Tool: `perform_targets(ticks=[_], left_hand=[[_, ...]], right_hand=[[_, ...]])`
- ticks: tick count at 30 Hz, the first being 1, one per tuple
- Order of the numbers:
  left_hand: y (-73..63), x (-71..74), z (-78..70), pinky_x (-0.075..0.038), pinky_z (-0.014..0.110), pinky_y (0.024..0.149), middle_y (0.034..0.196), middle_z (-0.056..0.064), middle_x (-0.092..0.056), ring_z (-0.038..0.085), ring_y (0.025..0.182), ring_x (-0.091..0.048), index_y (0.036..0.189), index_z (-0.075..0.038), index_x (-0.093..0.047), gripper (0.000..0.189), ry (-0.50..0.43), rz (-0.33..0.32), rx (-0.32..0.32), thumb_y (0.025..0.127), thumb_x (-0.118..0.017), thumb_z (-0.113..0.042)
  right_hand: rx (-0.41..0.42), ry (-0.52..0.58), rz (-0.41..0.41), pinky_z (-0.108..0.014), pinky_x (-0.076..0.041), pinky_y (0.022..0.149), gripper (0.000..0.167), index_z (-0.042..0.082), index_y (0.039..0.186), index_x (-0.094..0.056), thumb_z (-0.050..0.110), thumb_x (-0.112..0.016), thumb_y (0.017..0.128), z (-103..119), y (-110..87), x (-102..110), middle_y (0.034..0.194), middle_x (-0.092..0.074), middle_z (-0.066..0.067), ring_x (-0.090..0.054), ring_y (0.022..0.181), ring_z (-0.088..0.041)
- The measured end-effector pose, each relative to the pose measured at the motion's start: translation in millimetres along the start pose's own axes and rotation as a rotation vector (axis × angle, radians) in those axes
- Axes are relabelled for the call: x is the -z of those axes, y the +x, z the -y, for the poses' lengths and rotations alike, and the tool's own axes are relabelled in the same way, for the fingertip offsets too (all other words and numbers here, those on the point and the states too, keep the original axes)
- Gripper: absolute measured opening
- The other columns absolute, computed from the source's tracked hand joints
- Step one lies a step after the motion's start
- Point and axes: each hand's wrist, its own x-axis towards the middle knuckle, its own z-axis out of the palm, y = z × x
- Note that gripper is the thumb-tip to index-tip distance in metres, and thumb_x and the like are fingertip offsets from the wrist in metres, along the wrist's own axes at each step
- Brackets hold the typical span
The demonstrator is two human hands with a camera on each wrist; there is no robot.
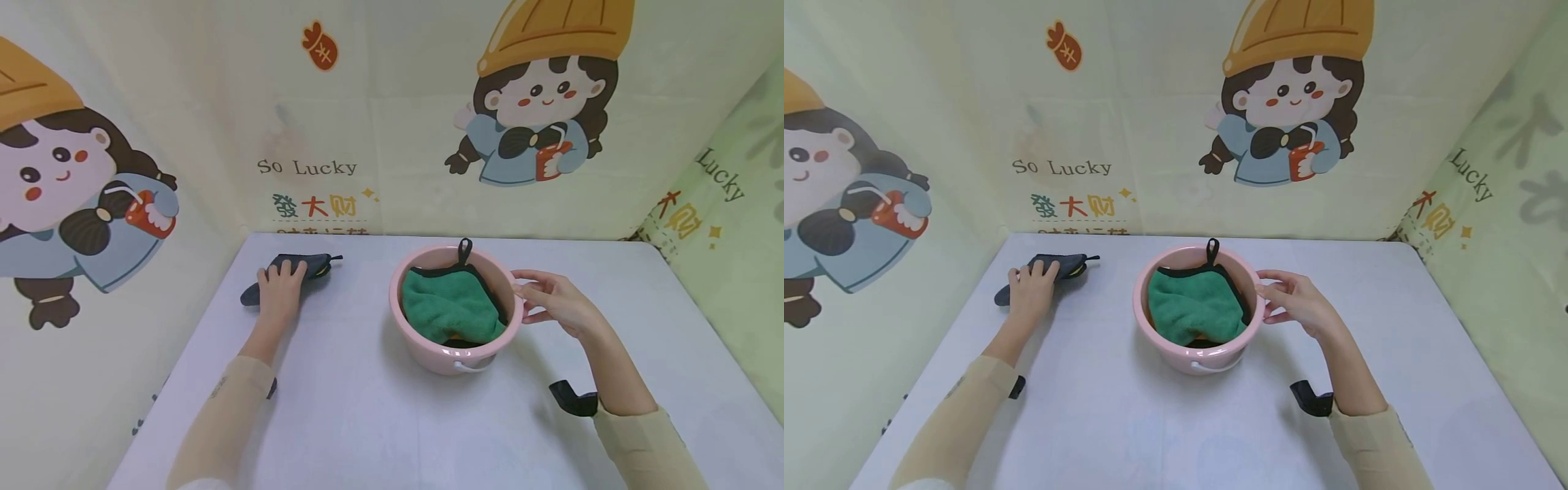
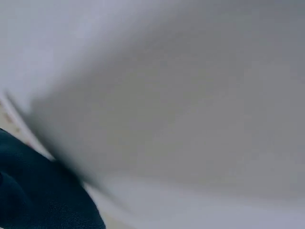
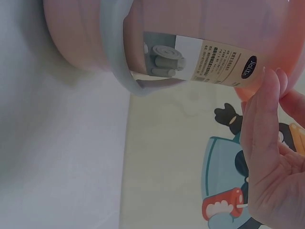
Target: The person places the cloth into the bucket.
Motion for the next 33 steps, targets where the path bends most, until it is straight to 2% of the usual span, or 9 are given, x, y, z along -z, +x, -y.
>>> perform_targets(ticks=[6, 14, 21, 24, 28, 33], left_hand=[[15.1, 35.4, -16.1, -0.028, 0.057, 0.088, 0.108, 0.021, -0.048, 0.043, 0.093, -0.044, 0.118, -0.012, -0.046, 0.035, 0.022, -0.126, -0.032, 0.087, -0.056, 0.001], [29.2, 83.9, -49.3, -0.034, 0.052, 0.080, 0.103, 0.020, -0.053, 0.039, 0.085, -0.047, 0.111, -0.011, -0.050, 0.024, 0.024, -0.381, -0.171, 0.089, -0.052, -0.001], [32.9, 128.8, -85.3, -0.035, 0.051, 0.083, 0.103, 0.019, -0.053, 0.037, 0.088, -0.048, 0.113, -0.012, -0.051, 0.028, -0.017, -0.475, -0.241, 0.088, -0.056, -0.002], [32.8, 144.6, -101.2, -0.035, 0.050, 0.081, 0.100, 0.019, -0.054, 0.035, 0.085, -0.048, 0.112, -0.012, -0.050, 0.027, -0.026, -0.537, -0.281, 0.088, -0.056, -0.003], [31.4, 159.8, -121.7, -0.036, 0.049, 0.080, 0.097, 0.017, -0.053, 0.033, 0.083, -0.047, 0.110, -0.012, -0.049, 0.023, -0.049, -0.607, -0.345, 0.089, -0.053, -0.004], [25.7, 170.2, -144.9, -0.037, 0.047, 0.081, 0.095, 0.014, -0.052, 0.031, 0.083, -0.047, 0.110, -0.013, -0.050, 0.022, -0.090, -0.635, -0.421, 0.089, -0.054, -0.008]], right_hand=[[0.000, 0.004, 0.001, -0.036, -0.055, 0.066, 0.057, -0.003, 0.136, -0.034, 0.026, -0.055, 0.092, 0.3, 0.0, 0.3, 0.082, -0.064, 0.000, -0.060, 0.069, -0.013], [0.001, 0.019, 0.004, -0.035, -0.055, 0.066, 0.057, -0.004, 0.135, -0.034, 0.025, -0.056, 0.091, 1.2, -0.7, 0.1, 0.081, -0.064, 0.001, -0.060, 0.068, -0.012], [-0.001, 0.018, 0.003, -0.035, -0.055, 0.066, 0.057, -0.003, 0.135, -0.034, 0.025, -0.056, 0.091, 1.0, -0.6, 0.2, 0.082, -0.064, 0.001, -0.060, 0.068, -0.013], [0.001, 0.014, 0.000, -0.035, -0.055, 0.066, 0.057, -0.003, 0.135, -0.035, 0.026, -0.056, 0.091, 0.9, -0.5, -0.1, 0.082, -0.064, 0.001, -0.059, 0.068, -0.013], [0.005, 0.011, -0.002, -0.036, -0.055, 0.066, 0.057, -0.004, 0.135, -0.034, 0.026, -0.056, 0.091, 0.8, -0.6, -0.6, 0.082, -0.064, 0.000, -0.059, 0.067, -0.013], [0.000, 0.012, -0.006, -0.036, -0.055, 0.066, 0.057, -0.003, 0.135, -0.034, 0.027, -0.056, 0.091, -0.2, 0.3, -1.2, 0.082, -0.064, 0.000, -0.059, 0.068, -0.013]])
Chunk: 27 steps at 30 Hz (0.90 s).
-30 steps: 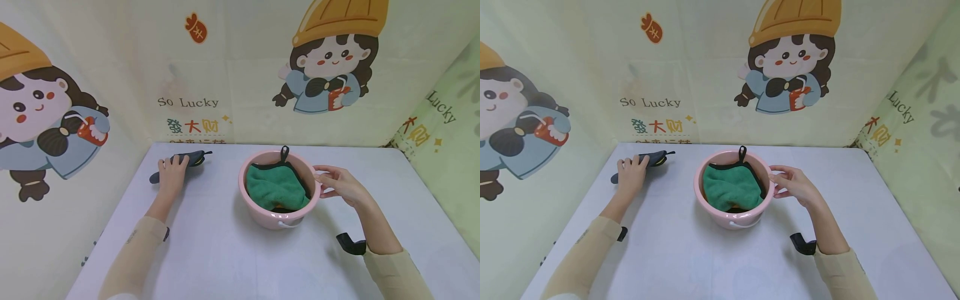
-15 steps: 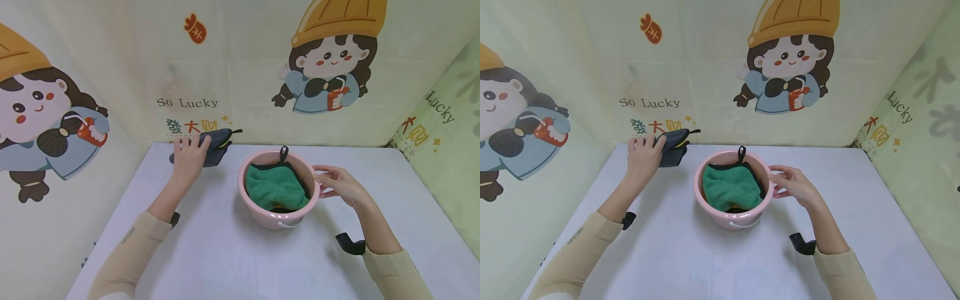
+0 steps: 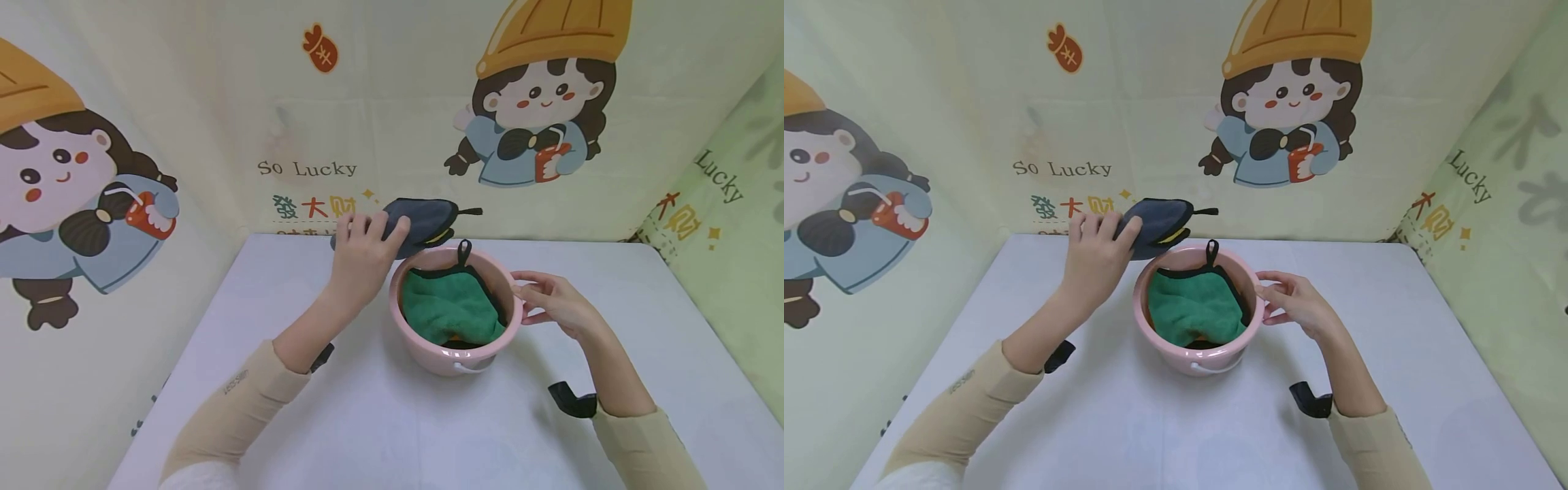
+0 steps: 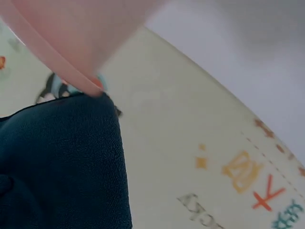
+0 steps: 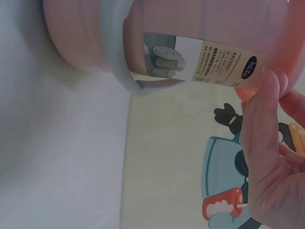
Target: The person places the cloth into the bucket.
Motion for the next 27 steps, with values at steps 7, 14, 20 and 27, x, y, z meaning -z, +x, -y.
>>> perform_targets(ticks=[7, 14, 20, 27], left_hand=[[-0.1, 0.7, -30.8, -0.038, 0.042, 0.077, 0.095, 0.009, -0.052, 0.027, 0.080, -0.047, 0.109, -0.016, -0.051, 0.020, -0.022, -0.014, -0.102, 0.092, -0.046, -0.006], [-8.0, -4.5, -54.7, -0.039, 0.039, 0.079, 0.095, 0.005, -0.053, 0.024, 0.080, -0.049, 0.107, -0.020, -0.052, 0.020, -0.037, 0.039, -0.176, 0.091, -0.048, -0.009], [-14.7, -11.5, -69.7, -0.039, 0.039, 0.084, 0.096, 0.004, -0.054, 0.023, 0.085, -0.051, 0.110, -0.023, -0.053, 0.021, -0.079, 0.118, -0.234, 0.089, -0.054, -0.018], [-18.4, -18.1, -80.2, -0.038, 0.038, 0.084, 0.100, 0.003, -0.054, 0.023, 0.088, -0.049, 0.114, -0.024, -0.052, 0.029, -0.140, 0.252, -0.270, 0.087, -0.061, -0.028]], right_hand=[[-0.002, -0.006, 0.009, -0.035, -0.055, 0.066, 0.058, -0.004, 0.137, -0.032, 0.026, -0.054, 0.092, -0.5, -0.5, 0.7, 0.085, -0.063, -0.002, -0.059, 0.069, -0.013], [-0.011, -0.016, -0.003, -0.035, -0.055, 0.066, 0.059, -0.006, 0.136, -0.032, 0.026, -0.055, 0.092, -0.2, -0.7, 0.1, 0.083, -0.060, -0.003, -0.059, 0.070, -0.012], [-0.005, -0.022, -0.005, -0.036, -0.055, 0.067, 0.056, -0.005, 0.137, -0.032, 0.022, -0.053, 0.093, -0.4, -1.5, 0.9, 0.085, -0.061, -0.002, -0.057, 0.073, -0.013], [-0.009, -0.016, -0.007, -0.037, -0.055, 0.068, 0.059, -0.004, 0.137, -0.031, 0.025, -0.055, 0.092, 0.0, -1.7, -0.1, 0.099, -0.063, -0.009, -0.061, 0.077, -0.012]])
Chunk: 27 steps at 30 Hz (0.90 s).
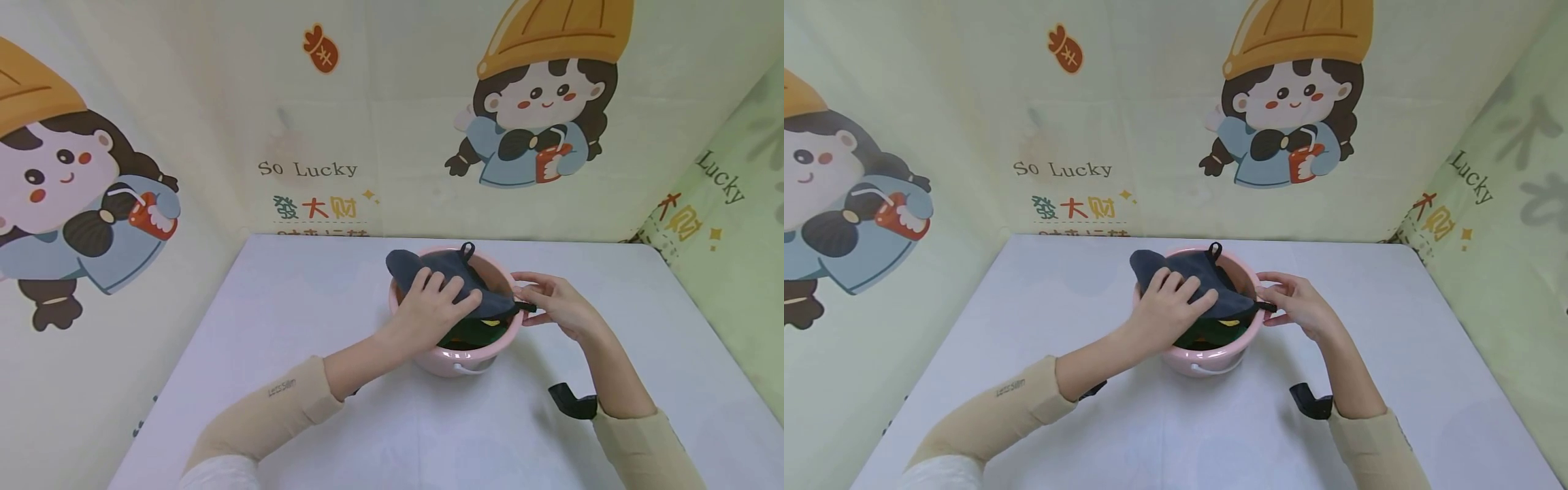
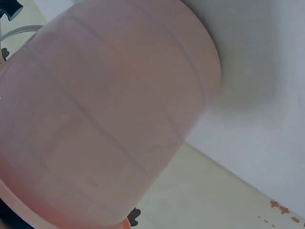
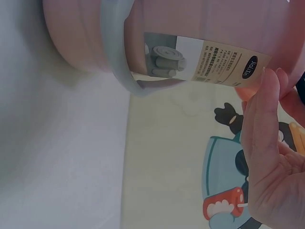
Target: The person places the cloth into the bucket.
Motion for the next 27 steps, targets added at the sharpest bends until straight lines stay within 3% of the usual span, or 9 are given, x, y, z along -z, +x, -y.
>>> perform_targets(ticks=[9, 16, 22, 27], left_hand=[[6.5, -1.5, -4.3, -0.039, 0.038, 0.089, 0.113, 0.002, -0.052, 0.023, 0.100, -0.049, 0.124, -0.027, -0.046, 0.039, -0.027, 0.249, 0.009, 0.089, -0.056, -0.040], [12.7, -1.9, -4.4, -0.035, 0.039, 0.092, 0.121, 0.001, -0.044, 0.021, 0.108, -0.041, 0.134, -0.029, -0.036, 0.042, -0.031, 0.473, -0.035, 0.094, -0.045, -0.039], [21.9, -7.6, -2.8, -0.028, 0.043, 0.102, 0.134, 0.002, -0.036, 0.021, 0.121, -0.032, 0.141, -0.029, -0.025, 0.052, -0.121, 0.712, -0.041, 0.094, -0.045, -0.040], [27.9, -15.4, -2.9, -0.020, 0.045, 0.107, 0.138, 0.002, -0.031, 0.021, 0.125, -0.027, 0.142, -0.030, -0.021, 0.054, -0.216, 0.857, -0.020, 0.094, -0.044, -0.040]], right_hand=[[-0.001, 0.008, -0.003, -0.036, -0.055, 0.067, 0.059, -0.004, 0.137, -0.032, 0.026, -0.056, 0.092, 0.3, 0.8, -0.1, 0.097, -0.064, -0.006, -0.062, 0.076, -0.011], [0.006, 0.004, -0.004, -0.034, -0.055, 0.066, 0.058, -0.003, 0.138, -0.031, 0.026, -0.054, 0.092, -2.5, 1.6, 0.3, 0.093, -0.064, -0.004, -0.062, 0.075, -0.011], [0.014, 0.014, 0.000, -0.034, -0.055, 0.065, 0.057, -0.003, 0.137, -0.031, 0.024, -0.054, 0.093, -3.1, 1.7, 0.7, 0.084, -0.062, 0.000, -0.061, 0.070, -0.011], [0.018, 0.004, 0.008, -0.034, -0.055, 0.066, 0.057, -0.003, 0.138, -0.031, 0.024, -0.054, 0.093, -3.2, 1.7, 1.1, 0.081, -0.061, 0.000, -0.059, 0.069, -0.011]])
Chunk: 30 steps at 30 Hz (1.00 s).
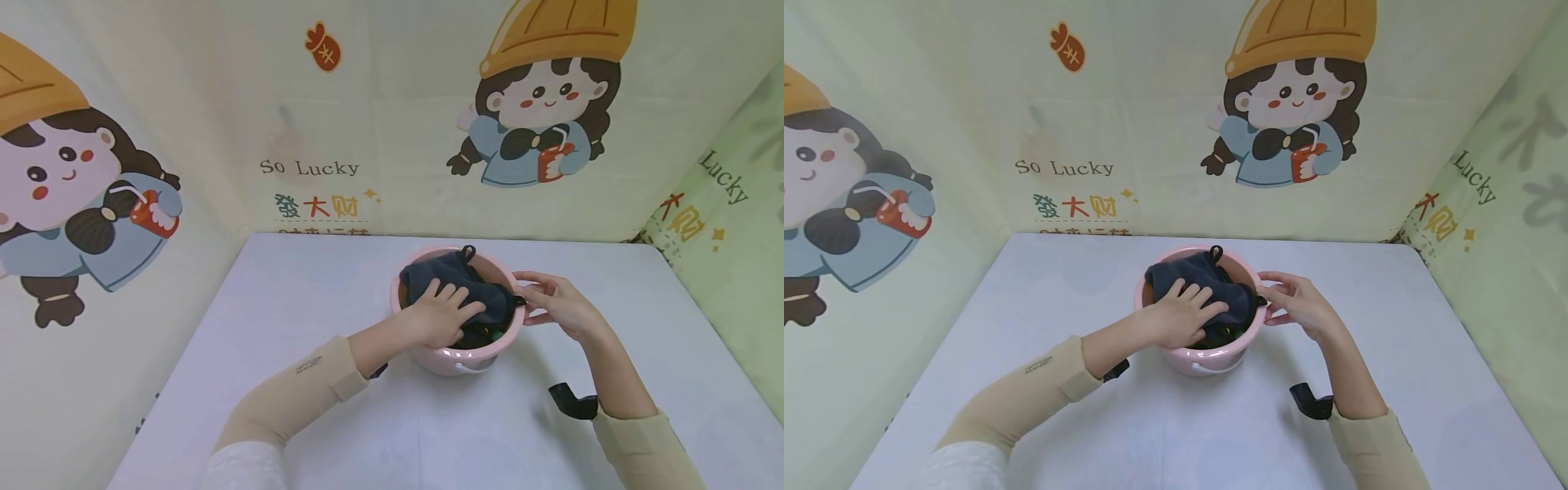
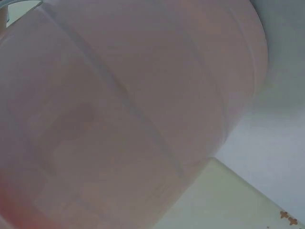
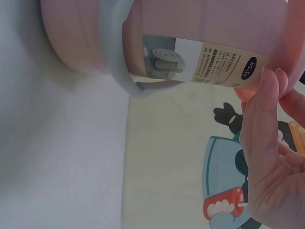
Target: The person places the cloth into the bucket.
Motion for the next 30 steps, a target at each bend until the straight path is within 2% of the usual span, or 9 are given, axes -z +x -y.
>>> perform_targets(ticks=[8, 11, 16, 21, 24, 27, 30], left_hand=[[14.1, -4.4, 0.8, -0.012, 0.045, 0.110, 0.141, 0.001, -0.026, 0.020, 0.129, -0.022, 0.144, -0.030, -0.017, 0.056, -0.136, 0.178, -0.012, 0.095, -0.040, -0.043], [16.0, -5.6, 1.6, -0.011, 0.046, 0.110, 0.142, 0.002, -0.025, 0.020, 0.130, -0.021, 0.144, -0.029, -0.017, 0.056, -0.165, 0.197, -0.016, 0.095, -0.039, -0.044], [13.8, -6.1, 4.8, -0.011, 0.046, 0.110, 0.137, 0.002, -0.029, 0.021, 0.127, -0.024, 0.143, -0.029, -0.019, 0.053, -0.234, 0.180, -0.020, 0.095, -0.038, -0.043], [2.4, -2.3, 9.8, -0.018, 0.042, 0.105, 0.121, -0.002, -0.035, 0.018, 0.117, -0.029, 0.136, -0.028, -0.028, 0.043, -0.353, 0.127, -0.048, 0.095, -0.037, -0.039], [-10.1, 2.5, 12.3, -0.021, 0.041, 0.100, 0.121, -0.004, -0.034, 0.017, 0.115, -0.028, 0.130, -0.029, -0.032, 0.036, -0.426, 0.074, -0.073, 0.095, -0.036, -0.038], [-27.3, 7.1, 15.9, -0.019, 0.043, 0.101, 0.129, -0.004, -0.031, 0.017, 0.121, -0.025, 0.129, -0.027, -0.033, 0.036, -0.434, -0.045, -0.078, 0.095, -0.037, -0.037], [-47.4, 12.9, 25.2, -0.015, 0.045, 0.103, 0.135, -0.001, -0.029, 0.018, 0.126, -0.023, 0.131, -0.024, -0.035, 0.038, -0.391, -0.202, -0.029, 0.095, -0.039, -0.037]], right_hand=[[0.001, 0.005, 0.007, -0.034, -0.055, 0.066, 0.058, -0.004, 0.138, -0.030, 0.024, -0.054, 0.092, 0.7, -1.5, 0.1, 0.084, -0.063, 0.002, -0.059, 0.070, -0.011], [0.001, 0.007, 0.005, -0.034, -0.055, 0.066, 0.058, -0.004, 0.138, -0.030, 0.024, -0.054, 0.092, 0.8, -1.4, -0.5, 0.083, -0.063, 0.002, -0.060, 0.070, -0.011], [-0.002, 0.001, 0.001, -0.034, -0.055, 0.066, 0.058, -0.003, 0.138, -0.031, 0.024, -0.055, 0.092, 1.1, -0.3, -0.8, 0.083, -0.063, 0.002, -0.059, 0.071, -0.011], [-0.008, -0.012, 0.007, -0.035, -0.055, 0.067, 0.059, -0.003, 0.137, -0.032, 0.026, -0.055, 0.092, 0.5, 0.3, -1.0, 0.085, -0.063, -0.001, -0.059, 0.071, -0.012], [0.002, -0.060, 0.001, -0.036, -0.055, 0.068, 0.058, -0.003, 0.136, -0.033, 0.027, -0.055, 0.092, -0.3, -0.8, -0.5, 0.090, -0.062, -0.006, -0.060, 0.073, -0.014], [0.043, -0.194, -0.031, -0.035, -0.055, 0.068, 0.057, -0.001, 0.134, -0.038, 0.030, -0.057, 0.090, 1.8, -2.4, 0.5, 0.093, -0.061, -0.013, -0.062, 0.073, -0.019], [0.117, -0.402, -0.096, -0.037, -0.054, 0.069, 0.054, 0.001, 0.131, -0.043, 0.032, -0.059, 0.089, 9.0, -5.0, 3.8, 0.096, -0.060, -0.018, -0.063, 0.078, -0.026]])
